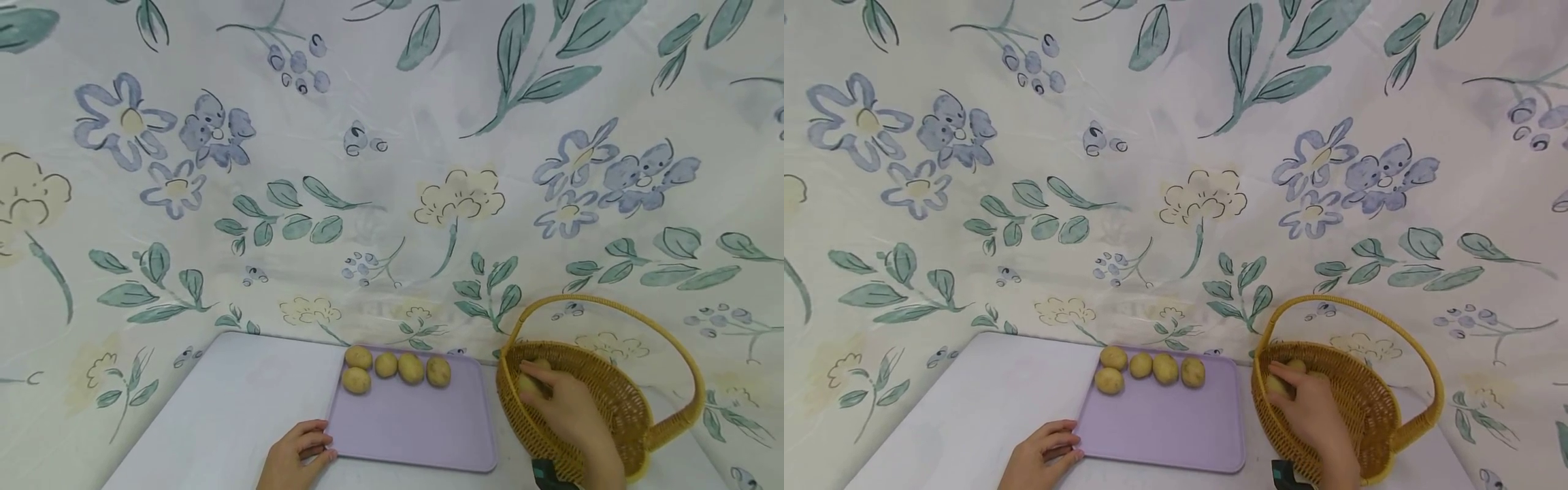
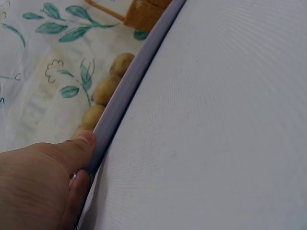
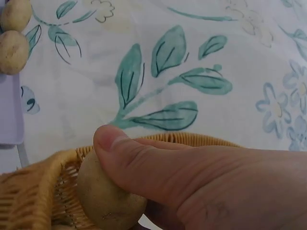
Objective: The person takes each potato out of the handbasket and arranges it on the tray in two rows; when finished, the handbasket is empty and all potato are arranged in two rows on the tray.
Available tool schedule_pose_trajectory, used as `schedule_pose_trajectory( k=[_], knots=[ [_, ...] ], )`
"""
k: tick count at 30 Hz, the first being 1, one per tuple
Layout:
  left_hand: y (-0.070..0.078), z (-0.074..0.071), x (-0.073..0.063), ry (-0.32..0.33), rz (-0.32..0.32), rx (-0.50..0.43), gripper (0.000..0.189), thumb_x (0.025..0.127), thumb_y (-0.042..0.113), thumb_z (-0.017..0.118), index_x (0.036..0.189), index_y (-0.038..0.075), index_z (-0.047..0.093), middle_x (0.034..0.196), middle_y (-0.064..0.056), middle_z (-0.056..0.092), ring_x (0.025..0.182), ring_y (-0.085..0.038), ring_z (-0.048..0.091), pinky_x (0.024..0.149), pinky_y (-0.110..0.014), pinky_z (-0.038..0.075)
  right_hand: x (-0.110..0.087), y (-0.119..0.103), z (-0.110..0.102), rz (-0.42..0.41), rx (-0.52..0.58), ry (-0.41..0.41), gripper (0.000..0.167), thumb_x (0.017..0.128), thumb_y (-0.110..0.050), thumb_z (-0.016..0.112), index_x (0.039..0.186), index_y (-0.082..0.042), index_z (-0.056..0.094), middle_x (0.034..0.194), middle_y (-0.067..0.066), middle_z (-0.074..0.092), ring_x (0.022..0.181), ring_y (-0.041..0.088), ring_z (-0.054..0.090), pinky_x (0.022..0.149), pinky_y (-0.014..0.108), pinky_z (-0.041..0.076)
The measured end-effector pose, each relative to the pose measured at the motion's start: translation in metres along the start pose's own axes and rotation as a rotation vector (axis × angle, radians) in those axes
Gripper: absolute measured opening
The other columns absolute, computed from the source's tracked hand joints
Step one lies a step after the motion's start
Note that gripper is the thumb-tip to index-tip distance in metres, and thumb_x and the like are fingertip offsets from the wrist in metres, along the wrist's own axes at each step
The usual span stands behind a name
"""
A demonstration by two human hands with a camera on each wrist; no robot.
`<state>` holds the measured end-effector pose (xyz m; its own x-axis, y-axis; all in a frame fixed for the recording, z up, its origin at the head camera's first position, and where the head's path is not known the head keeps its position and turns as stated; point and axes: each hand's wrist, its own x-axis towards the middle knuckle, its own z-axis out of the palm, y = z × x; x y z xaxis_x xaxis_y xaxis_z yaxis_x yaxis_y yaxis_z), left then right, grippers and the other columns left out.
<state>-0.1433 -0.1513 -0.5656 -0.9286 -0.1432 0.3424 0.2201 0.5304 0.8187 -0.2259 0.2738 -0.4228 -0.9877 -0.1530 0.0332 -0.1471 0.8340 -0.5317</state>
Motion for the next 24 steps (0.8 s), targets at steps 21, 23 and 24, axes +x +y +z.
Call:
schedule_pose_trajectory(
  k=[21, 23, 24],
  knots=[
    [0.001, 0.000, 0.001, -0.032, -0.056, -0.017, 0.019, 0.071, 0.005, 0.090, 0.085, 0.008, 0.077, 0.111, -0.005, 0.072, 0.088, 0.003, 0.069, 0.076, -0.015, 0.065, 0.021, -0.056, 0.057, -0.128, 0.128, 0.072, 0.046, 0.083, -0.011, 0.084, 0.127, -0.008, 0.072, 0.133, 0.009, 0.070, 0.130, 0.035, 0.061, 0.113, 0.053, 0.051],
    [0.001, -0.001, 0.001, -0.033, -0.053, -0.015, 0.019, 0.072, 0.005, 0.090, 0.085, 0.009, 0.077, 0.111, -0.005, 0.072, 0.089, 0.005, 0.068, 0.076, -0.015, 0.065, 0.022, -0.064, 0.063, -0.134, 0.151, 0.071, 0.046, 0.082, -0.010, 0.085, 0.126, -0.008, 0.072, 0.133, 0.008, 0.070, 0.130, 0.033, 0.061, 0.113, 0.051, 0.051],
    [0.000, -0.001, 0.001, -0.034, -0.051, -0.020, 0.019, 0.072, 0.005, 0.090, 0.085, 0.008, 0.077, 0.112, -0.006, 0.072, 0.088, 0.005, 0.068, 0.076, -0.015, 0.065, 0.022, -0.067, 0.065, -0.142, 0.149, 0.074, 0.046, 0.081, -0.011, 0.085, 0.126, -0.008, 0.073, 0.132, 0.007, 0.071, 0.129, 0.033, 0.062, 0.113, 0.050, 0.052]
  ],
)
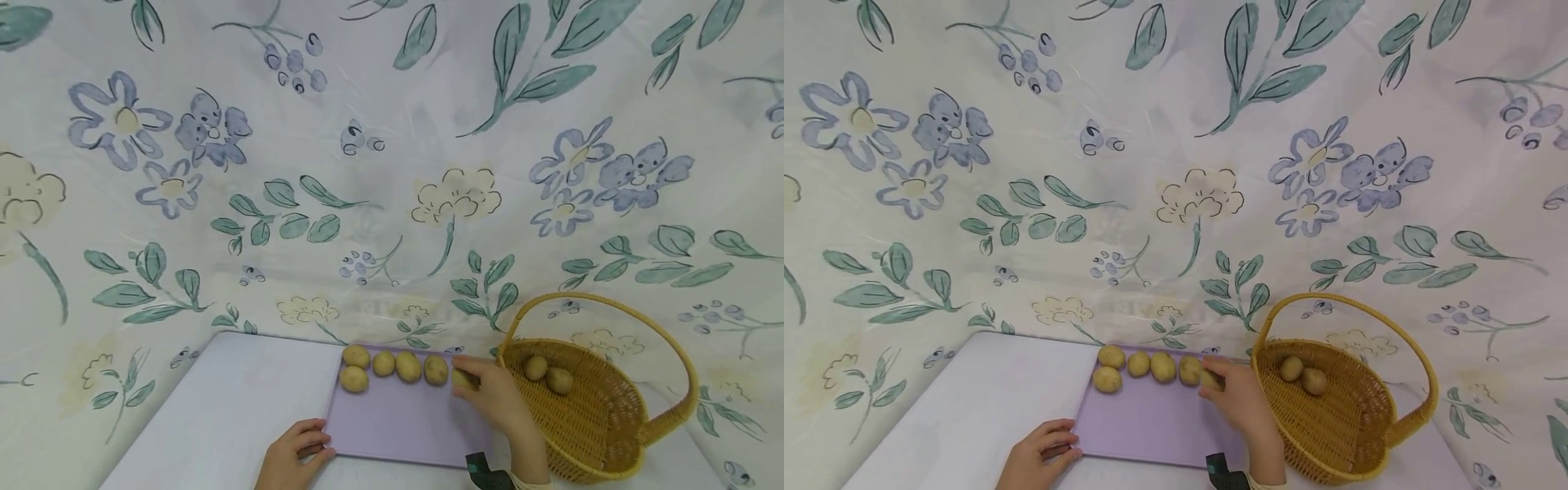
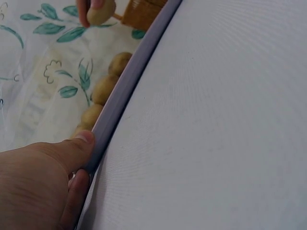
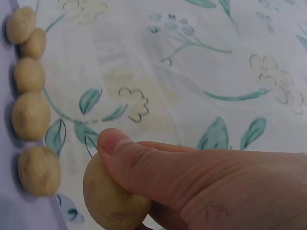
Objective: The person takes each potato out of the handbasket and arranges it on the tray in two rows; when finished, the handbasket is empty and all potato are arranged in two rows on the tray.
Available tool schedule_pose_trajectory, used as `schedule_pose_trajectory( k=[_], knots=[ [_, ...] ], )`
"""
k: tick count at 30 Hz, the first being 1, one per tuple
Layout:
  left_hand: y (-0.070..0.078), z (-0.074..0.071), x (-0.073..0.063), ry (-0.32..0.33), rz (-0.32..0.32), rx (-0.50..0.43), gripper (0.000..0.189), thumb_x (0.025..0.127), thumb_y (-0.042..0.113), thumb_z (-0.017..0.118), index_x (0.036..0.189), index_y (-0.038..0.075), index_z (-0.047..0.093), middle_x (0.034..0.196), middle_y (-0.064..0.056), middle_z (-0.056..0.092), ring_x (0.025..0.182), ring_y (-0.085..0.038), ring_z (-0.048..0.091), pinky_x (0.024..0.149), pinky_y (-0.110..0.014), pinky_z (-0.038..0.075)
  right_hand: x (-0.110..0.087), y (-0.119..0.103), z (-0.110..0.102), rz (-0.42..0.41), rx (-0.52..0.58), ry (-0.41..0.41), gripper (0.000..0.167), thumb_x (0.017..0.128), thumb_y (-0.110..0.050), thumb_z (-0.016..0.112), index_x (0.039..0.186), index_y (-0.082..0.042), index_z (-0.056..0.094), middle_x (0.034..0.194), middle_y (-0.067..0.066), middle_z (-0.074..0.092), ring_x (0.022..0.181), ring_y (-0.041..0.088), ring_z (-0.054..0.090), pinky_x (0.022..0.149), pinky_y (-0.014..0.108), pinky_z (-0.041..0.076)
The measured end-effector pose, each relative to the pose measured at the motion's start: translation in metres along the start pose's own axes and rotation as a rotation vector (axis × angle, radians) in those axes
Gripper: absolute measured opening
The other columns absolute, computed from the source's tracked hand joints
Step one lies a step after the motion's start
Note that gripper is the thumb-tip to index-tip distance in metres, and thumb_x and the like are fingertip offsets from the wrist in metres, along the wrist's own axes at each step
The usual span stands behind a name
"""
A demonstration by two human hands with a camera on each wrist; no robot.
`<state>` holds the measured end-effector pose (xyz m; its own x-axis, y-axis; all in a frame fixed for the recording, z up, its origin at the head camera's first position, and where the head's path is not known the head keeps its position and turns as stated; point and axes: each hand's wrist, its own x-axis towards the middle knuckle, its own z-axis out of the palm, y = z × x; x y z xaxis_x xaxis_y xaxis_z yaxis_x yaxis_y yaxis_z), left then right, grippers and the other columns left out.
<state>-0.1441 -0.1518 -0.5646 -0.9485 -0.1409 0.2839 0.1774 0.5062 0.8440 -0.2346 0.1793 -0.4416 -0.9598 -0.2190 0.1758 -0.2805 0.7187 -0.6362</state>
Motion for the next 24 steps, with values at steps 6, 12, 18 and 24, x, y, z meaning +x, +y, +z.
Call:
schedule_pose_trajectory(
  k=[6, 12, 18, 24],
  knots=[
    [0.000, 0.001, 0.000, 0.005, 0.014, 0.025, 0.019, 0.071, 0.006, 0.091, 0.084, 0.010, 0.078, 0.110, -0.003, 0.072, 0.090, 0.001, 0.069, 0.076, -0.014, 0.065, 0.005, -0.013, 0.015, -0.036, 0.027, -0.014, 0.049, 0.081, -0.014, 0.085, 0.127, -0.008, 0.072, 0.133, 0.008, 0.070, 0.128, 0.034, 0.062, 0.110, 0.050, 0.054],
    [0.000, 0.001, -0.001, -0.007, -0.002, 0.014, 0.018, 0.071, 0.005, 0.091, 0.083, 0.010, 0.078, 0.110, -0.005, 0.072, 0.089, 0.001, 0.070, 0.075, -0.014, 0.064, 0.008, -0.023, 0.027, -0.094, 0.035, -0.010, 0.049, 0.078, -0.010, 0.086, 0.125, -0.007, 0.072, 0.131, 0.010, 0.071, 0.125, 0.033, 0.064, 0.109, 0.050, 0.056],
    [-0.001, 0.002, -0.001, 0.007, 0.009, -0.004, 0.018, 0.070, 0.004, 0.091, 0.083, 0.006, 0.078, 0.109, -0.006, 0.072, 0.084, 0.001, 0.070, 0.074, -0.014, 0.065, 0.011, -0.033, 0.038, -0.129, 0.045, -0.020, 0.050, 0.079, -0.012, 0.086, 0.126, -0.005, 0.071, 0.131, 0.011, 0.071, 0.126, 0.034, 0.064, 0.110, 0.051, 0.054],
    [-0.002, 0.002, -0.001, 0.033, 0.046, 0.020, 0.021, 0.069, 0.003, 0.091, 0.081, 0.013, 0.077, 0.107, -0.002, 0.073, 0.090, 0.008, 0.065, 0.074, -0.015, 0.065, 0.014, -0.040, 0.048, -0.128, 0.066, -0.056, 0.050, 0.080, -0.011, 0.085, 0.128, -0.005, 0.070, 0.133, 0.012, 0.069, 0.127, 0.035, 0.063, 0.111, 0.052, 0.053]
  ],
)
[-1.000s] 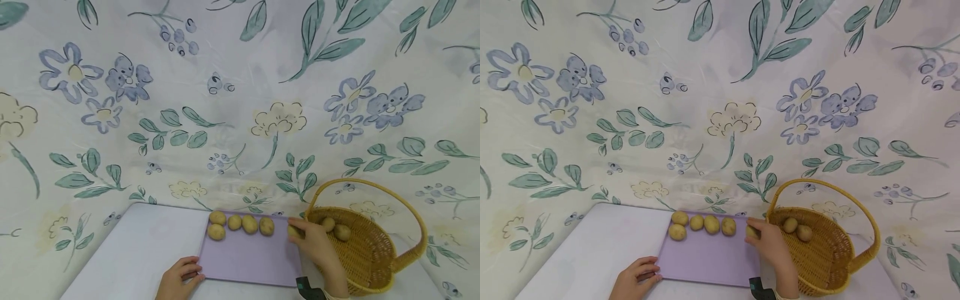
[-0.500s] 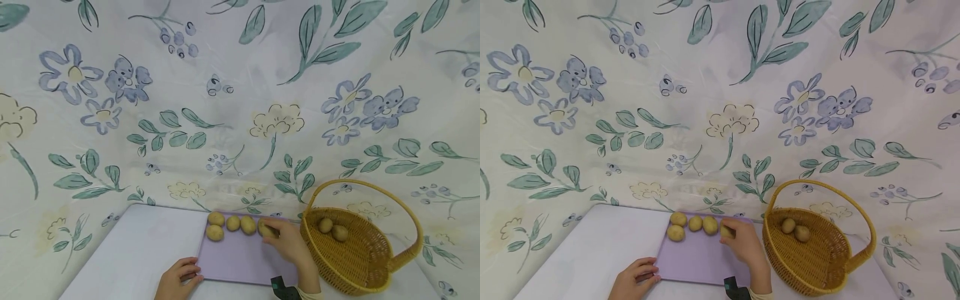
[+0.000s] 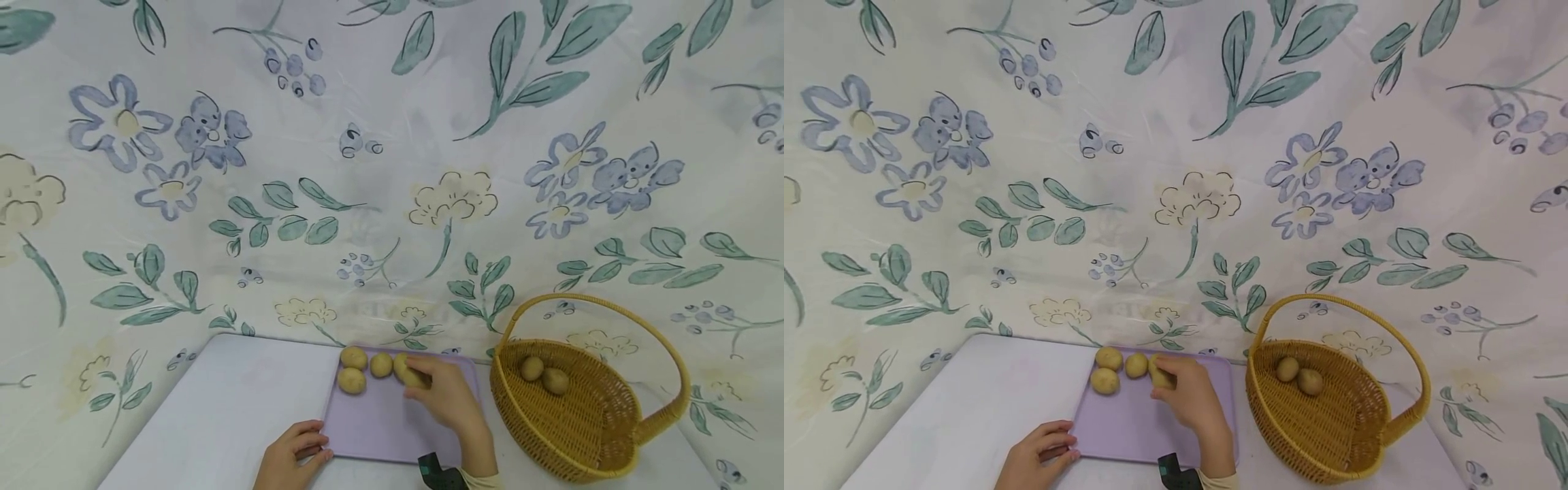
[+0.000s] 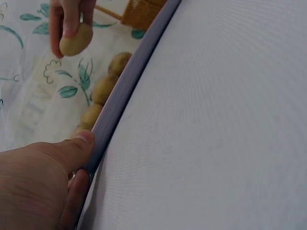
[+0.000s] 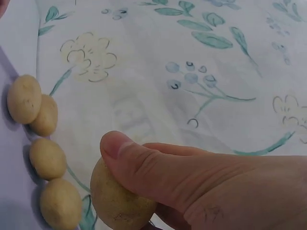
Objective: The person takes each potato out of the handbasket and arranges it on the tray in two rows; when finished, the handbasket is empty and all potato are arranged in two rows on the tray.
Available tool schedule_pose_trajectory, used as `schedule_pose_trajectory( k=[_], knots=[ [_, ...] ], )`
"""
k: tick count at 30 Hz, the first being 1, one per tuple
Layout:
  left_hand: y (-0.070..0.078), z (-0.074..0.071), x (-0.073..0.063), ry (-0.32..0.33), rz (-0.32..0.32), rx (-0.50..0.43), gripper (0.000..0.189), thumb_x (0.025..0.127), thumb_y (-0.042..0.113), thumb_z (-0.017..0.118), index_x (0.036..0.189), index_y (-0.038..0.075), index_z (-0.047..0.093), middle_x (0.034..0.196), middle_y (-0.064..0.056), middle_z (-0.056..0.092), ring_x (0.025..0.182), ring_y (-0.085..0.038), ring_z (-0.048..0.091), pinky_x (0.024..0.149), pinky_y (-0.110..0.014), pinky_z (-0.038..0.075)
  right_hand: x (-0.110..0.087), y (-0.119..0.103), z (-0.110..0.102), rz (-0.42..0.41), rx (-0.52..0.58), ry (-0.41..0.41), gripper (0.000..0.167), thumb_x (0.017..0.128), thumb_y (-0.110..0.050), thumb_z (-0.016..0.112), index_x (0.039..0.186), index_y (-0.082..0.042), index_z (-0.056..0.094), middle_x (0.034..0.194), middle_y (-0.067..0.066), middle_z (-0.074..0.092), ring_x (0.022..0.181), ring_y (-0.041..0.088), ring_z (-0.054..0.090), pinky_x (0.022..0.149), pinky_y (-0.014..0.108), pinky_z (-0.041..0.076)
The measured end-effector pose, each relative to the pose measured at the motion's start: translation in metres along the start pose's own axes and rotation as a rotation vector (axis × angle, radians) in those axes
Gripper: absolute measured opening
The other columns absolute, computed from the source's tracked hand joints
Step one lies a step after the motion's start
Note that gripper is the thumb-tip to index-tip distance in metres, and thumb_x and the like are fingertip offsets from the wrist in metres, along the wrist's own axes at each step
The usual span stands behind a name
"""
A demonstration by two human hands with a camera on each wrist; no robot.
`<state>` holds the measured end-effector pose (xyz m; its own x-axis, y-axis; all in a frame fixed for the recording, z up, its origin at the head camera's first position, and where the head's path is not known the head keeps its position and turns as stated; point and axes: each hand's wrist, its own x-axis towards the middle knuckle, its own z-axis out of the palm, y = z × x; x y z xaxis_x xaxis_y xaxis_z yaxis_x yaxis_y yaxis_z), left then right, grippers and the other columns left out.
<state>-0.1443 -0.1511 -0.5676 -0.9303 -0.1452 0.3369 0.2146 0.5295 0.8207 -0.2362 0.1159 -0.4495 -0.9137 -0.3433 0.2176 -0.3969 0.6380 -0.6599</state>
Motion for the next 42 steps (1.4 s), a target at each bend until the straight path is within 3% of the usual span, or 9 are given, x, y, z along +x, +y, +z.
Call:
schedule_pose_trajectory(
  k=[7, 13, 15, 16, 18, 21, 28, 32, 42],
  knots=[
    [0.000, 0.000, 0.000, -0.007, -0.001, 0.005, 0.020, 0.069, 0.003, 0.091, 0.081, 0.013, 0.077, 0.107, -0.001, 0.073, 0.091, 0.008, 0.065, 0.074, -0.015, 0.065, 0.006, -0.006, 0.015, -0.013, 0.010, -0.004, 0.050, 0.079, -0.013, 0.088, 0.126, -0.004, 0.072, 0.131, 0.013, 0.070, 0.117, 0.037, 0.063, 0.104, 0.053, 0.055],
    [0.003, -0.002, 0.001, -0.021, -0.020, -0.005, 0.019, 0.070, 0.004, 0.090, 0.082, 0.012, 0.077, 0.109, -0.003, 0.073, 0.091, 0.005, 0.067, 0.075, -0.014, 0.065, 0.010, -0.007, 0.026, 0.005, -0.017, 0.030, 0.050, 0.078, -0.015, 0.089, 0.125, -0.009, 0.073, 0.130, 0.007, 0.072, 0.104, 0.024, 0.058, 0.090, 0.035, 0.052],
    [0.003, -0.002, 0.001, -0.024, -0.023, -0.010, 0.019, 0.070, 0.004, 0.090, 0.082, 0.011, 0.077, 0.109, -0.004, 0.072, 0.090, 0.004, 0.068, 0.076, -0.014, 0.065, 0.012, -0.005, 0.030, 0.000, 0.001, 0.033, 0.051, 0.078, -0.014, 0.088, 0.126, -0.007, 0.072, 0.130, 0.008, 0.072, 0.106, 0.027, 0.061, 0.094, 0.036, 0.055],
    [0.003, -0.002, 0.001, -0.023, -0.023, -0.012, 0.019, 0.070, 0.003, 0.090, 0.082, 0.011, 0.077, 0.109, -0.004, 0.072, 0.090, 0.004, 0.068, 0.076, -0.015, 0.065, 0.013, -0.005, 0.031, -0.002, 0.018, 0.028, 0.051, 0.078, -0.013, 0.088, 0.127, -0.006, 0.072, 0.131, 0.009, 0.071, 0.109, 0.029, 0.063, 0.102, 0.039, 0.054],
    [0.003, -0.001, 0.001, -0.022, -0.022, -0.019, 0.019, 0.070, 0.003, 0.090, 0.082, 0.010, 0.077, 0.110, -0.005, 0.072, 0.089, 0.005, 0.067, 0.075, -0.015, 0.065, 0.014, -0.004, 0.034, 0.004, 0.044, 0.015, 0.052, 0.079, -0.011, 0.087, 0.127, -0.004, 0.071, 0.132, 0.011, 0.070, 0.120, 0.035, 0.063, 0.115, 0.049, 0.049],
    [0.002, 0.000, 0.001, -0.014, -0.018, -0.026, 0.020, 0.070, 0.002, 0.090, 0.082, 0.011, 0.077, 0.109, -0.005, 0.072, 0.090, 0.008, 0.065, 0.075, -0.015, 0.065, 0.015, -0.005, 0.040, 0.022, 0.080, -0.014, 0.053, 0.079, -0.010, 0.086, 0.129, -0.003, 0.069, 0.136, 0.015, 0.067, 0.134, 0.038, 0.057, 0.121, 0.060, 0.039],
    [0.004, -0.002, 0.001, -0.019, -0.021, -0.022, 0.019, 0.070, 0.002, 0.090, 0.083, 0.010, 0.077, 0.110, -0.005, 0.072, 0.088, 0.008, 0.066, 0.075, -0.015, 0.065, 0.019, -0.006, 0.057, 0.010, 0.015, 0.004, 0.051, 0.077, -0.013, 0.088, 0.126, -0.008, 0.072, 0.132, 0.011, 0.070, 0.128, 0.034, 0.061, 0.112, 0.050, 0.053],
    [0.005, -0.003, 0.001, -0.039, -0.046, -0.023, 0.018, 0.072, 0.004, 0.090, 0.084, 0.010, 0.077, 0.111, -0.006, 0.072, 0.089, 0.007, 0.067, 0.077, -0.014, 0.065, 0.022, -0.003, 0.065, 0.013, 0.027, 0.024, 0.052, 0.076, -0.011, 0.089, 0.126, -0.006, 0.072, 0.130, 0.011, 0.071, 0.126, 0.034, 0.062, 0.110, 0.050, 0.054],
    [0.003, -0.003, 0.001, -0.042, -0.034, -0.021, 0.018, 0.072, 0.004, 0.089, 0.084, 0.009, 0.077, 0.112, -0.006, 0.072, 0.091, 0.005, 0.067, 0.077, -0.015, 0.065, 0.023, 0.006, 0.080, 0.015, 0.024, -0.002, 0.050, 0.077, -0.007, 0.087, 0.125, -0.005, 0.072, 0.129, 0.011, 0.071, 0.127, 0.034, 0.063, 0.110, 0.049, 0.054]
  ],
)
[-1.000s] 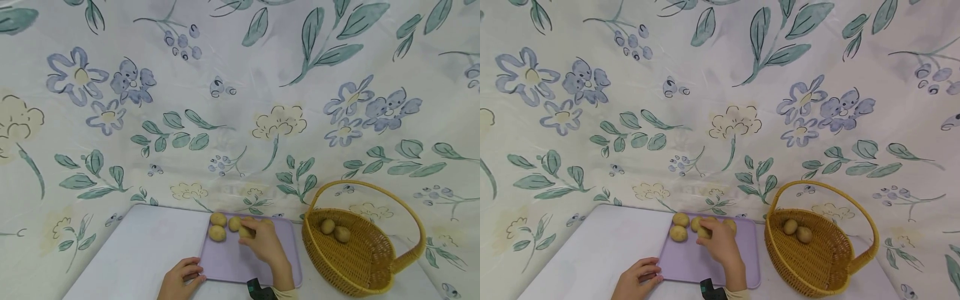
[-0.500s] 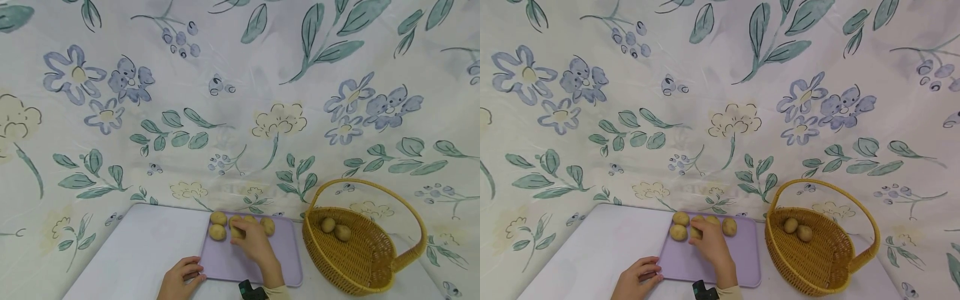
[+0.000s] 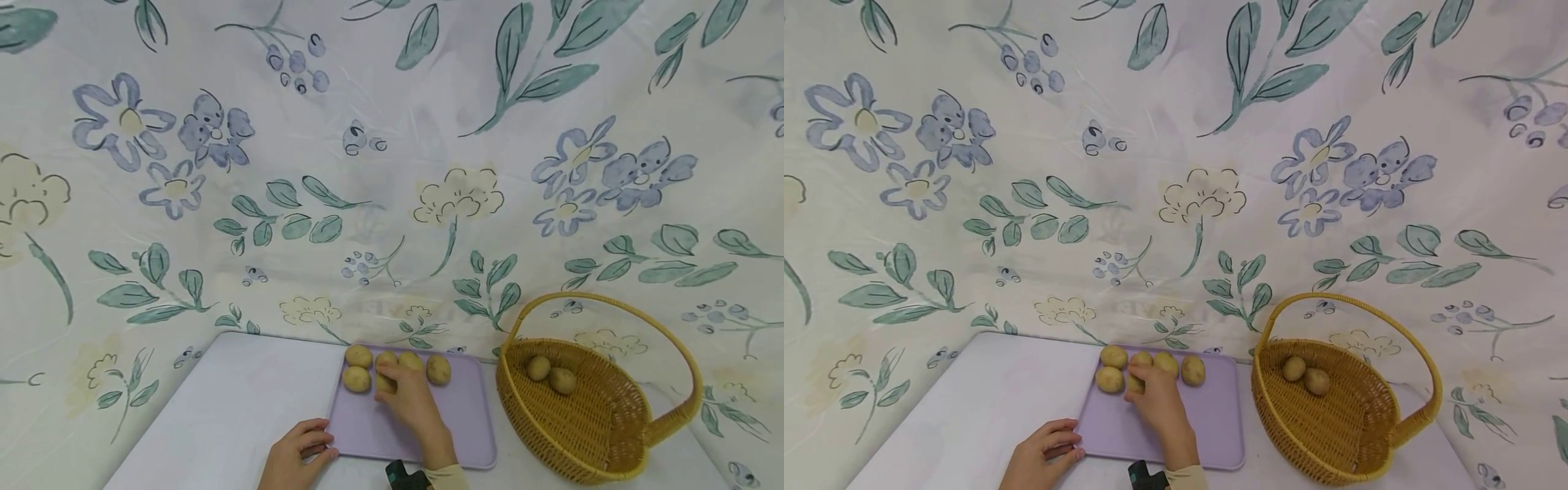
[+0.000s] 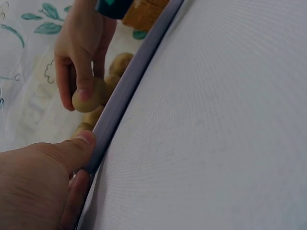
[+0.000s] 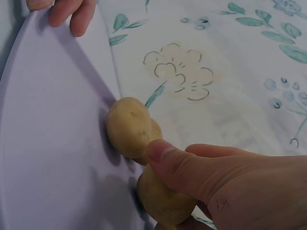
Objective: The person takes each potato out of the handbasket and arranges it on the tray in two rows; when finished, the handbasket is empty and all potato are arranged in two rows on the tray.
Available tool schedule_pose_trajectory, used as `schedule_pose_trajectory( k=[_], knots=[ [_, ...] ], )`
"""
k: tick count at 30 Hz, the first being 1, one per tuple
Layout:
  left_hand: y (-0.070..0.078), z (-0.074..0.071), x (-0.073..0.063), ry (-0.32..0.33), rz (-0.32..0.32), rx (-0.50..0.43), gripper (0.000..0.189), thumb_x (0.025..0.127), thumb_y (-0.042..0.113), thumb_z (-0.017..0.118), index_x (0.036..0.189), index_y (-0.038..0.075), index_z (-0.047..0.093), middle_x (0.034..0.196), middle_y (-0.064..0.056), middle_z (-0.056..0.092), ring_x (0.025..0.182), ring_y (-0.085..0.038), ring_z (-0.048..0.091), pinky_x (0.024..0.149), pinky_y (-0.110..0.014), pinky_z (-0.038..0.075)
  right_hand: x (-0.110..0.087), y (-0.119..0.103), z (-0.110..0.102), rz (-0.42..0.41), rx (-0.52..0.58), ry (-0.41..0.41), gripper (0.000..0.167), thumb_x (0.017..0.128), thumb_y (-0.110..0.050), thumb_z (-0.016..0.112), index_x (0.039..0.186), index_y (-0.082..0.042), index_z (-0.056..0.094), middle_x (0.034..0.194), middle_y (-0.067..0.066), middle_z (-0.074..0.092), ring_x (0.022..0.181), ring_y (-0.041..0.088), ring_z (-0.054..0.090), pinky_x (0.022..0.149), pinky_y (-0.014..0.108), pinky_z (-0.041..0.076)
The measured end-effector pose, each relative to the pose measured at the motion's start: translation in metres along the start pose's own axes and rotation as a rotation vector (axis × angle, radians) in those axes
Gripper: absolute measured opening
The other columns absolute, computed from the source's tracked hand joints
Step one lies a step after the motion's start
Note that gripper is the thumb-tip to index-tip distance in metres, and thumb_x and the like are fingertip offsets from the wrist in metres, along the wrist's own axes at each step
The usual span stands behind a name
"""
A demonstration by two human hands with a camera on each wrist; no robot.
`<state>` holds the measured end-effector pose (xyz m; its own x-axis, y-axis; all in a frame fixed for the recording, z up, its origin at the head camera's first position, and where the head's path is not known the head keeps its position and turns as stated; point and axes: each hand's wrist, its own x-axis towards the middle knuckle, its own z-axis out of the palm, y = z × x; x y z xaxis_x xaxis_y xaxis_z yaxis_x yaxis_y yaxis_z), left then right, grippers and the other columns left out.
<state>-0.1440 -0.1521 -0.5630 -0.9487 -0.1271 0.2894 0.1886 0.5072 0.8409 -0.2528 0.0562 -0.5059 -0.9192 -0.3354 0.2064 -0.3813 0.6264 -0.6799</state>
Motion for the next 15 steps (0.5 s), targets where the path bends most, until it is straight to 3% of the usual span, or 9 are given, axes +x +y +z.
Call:
schedule_pose_trajectory(
  k=[12, 15],
  knots=[
    [0.0012, -0.0005, -0.0002, 0.008, 0.011, 0.020, 0.018, 0.071, 0.004, 0.090, 0.084, 0.008, 0.077, 0.110, -0.005, 0.072, 0.089, -0.003, 0.071, 0.076, -0.015, 0.065, -0.0012, 0.0015, 0.0077, -0.025, -0.010, 0.000, 0.048, 0.078, -0.004, 0.086, 0.124, -0.005, 0.072, 0.130, 0.010, 0.071, 0.124, 0.032, 0.065, 0.108, 0.048, 0.056],
    [0.0015, 0.0000, -0.0005, 0.017, 0.012, 0.015, 0.018, 0.071, 0.004, 0.090, 0.083, 0.010, 0.077, 0.109, -0.004, 0.072, 0.090, 0.001, 0.069, 0.076, -0.015, 0.065, -0.0019, 0.0016, 0.0091, -0.033, -0.025, 0.002, 0.048, 0.077, -0.003, 0.086, 0.123, -0.005, 0.073, 0.128, 0.009, 0.072, 0.124, 0.031, 0.066, 0.108, 0.047, 0.056]
  ],
)
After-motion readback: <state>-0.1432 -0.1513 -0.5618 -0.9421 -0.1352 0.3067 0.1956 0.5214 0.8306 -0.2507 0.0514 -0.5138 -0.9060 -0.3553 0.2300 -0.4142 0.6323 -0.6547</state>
